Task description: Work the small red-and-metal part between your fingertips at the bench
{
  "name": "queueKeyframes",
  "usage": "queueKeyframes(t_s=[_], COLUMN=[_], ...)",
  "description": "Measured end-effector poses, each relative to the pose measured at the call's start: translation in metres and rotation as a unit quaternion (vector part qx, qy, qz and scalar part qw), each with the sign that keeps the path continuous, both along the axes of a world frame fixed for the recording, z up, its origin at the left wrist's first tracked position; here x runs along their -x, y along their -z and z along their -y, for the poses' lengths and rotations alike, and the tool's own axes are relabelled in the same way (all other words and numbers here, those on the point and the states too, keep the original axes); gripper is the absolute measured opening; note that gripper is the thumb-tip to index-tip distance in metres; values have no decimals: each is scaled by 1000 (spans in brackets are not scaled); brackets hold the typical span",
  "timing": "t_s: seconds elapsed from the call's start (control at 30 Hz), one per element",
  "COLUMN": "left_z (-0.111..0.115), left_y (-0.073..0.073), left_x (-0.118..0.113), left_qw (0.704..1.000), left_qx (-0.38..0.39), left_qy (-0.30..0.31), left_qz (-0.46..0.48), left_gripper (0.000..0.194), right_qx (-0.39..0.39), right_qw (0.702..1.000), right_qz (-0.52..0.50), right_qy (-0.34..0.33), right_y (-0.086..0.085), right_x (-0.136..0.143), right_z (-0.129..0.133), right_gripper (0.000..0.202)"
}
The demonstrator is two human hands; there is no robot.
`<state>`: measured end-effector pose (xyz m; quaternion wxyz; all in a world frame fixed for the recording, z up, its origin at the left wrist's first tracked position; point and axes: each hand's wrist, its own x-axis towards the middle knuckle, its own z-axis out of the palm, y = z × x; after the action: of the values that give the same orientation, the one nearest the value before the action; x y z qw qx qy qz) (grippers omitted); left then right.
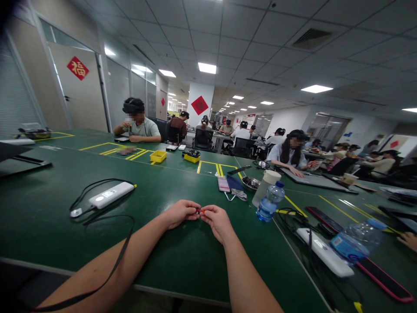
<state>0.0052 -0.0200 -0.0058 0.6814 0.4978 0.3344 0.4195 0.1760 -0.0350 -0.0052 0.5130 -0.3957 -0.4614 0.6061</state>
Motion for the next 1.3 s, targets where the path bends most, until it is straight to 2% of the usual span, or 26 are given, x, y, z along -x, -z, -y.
queueKeyframes(t_s=[0.1, 0.2, 0.33, 0.5, 0.67, 0.77, 0.93, 1.03, 1.13, 1.3], left_z=[0, -1, -3, -4, 0, 2, 2, 3, 4, 1], left_y=[1, 1, 2, 3, -2, -4, -4, -5, -7, -6], left_x=[-1, 1, 3, 4, 5, 6, 4, 2, 1, 3], left_qw=[996, 979, 965, 958, 947, 941, 955, 962, 965, 948], left_qx=[-81, -166, -209, -233, -249, -260, -226, -209, -201, -240], left_qy=[-15, -40, -55, -53, -51, -39, -25, -36, -46, -81], left_qz=[-46, -111, -151, -160, -194, -211, -192, -174, -165, -192], left_gripper=[23, 24, 25, 27, 35, 31, 24, 21, 23, 19], right_qx=[-38, -85, -117, -136, -136, -125, -105, -88, -104, -148], right_qw=[998, 990, 983, 980, 981, 982, 984, 987, 985, 971], right_qz=[52, 99, 126, 133, 128, 134, 133, 114, 115, 169], right_qy=[26, 49, 62, 54, 44, 39, 60, 66, 78, 82], right_y=[3, 4, 2, 0, 0, 1, 2, 3, 3, 2], right_x=[2, 3, 2, 1, 2, 1, 2, 2, 1, -1], right_z=[-1, -2, -1, 0, 0, -1, -2, -2, -3, -2], right_gripper=[21, 26, 29, 26, 27, 26, 21, 21, 21, 18])
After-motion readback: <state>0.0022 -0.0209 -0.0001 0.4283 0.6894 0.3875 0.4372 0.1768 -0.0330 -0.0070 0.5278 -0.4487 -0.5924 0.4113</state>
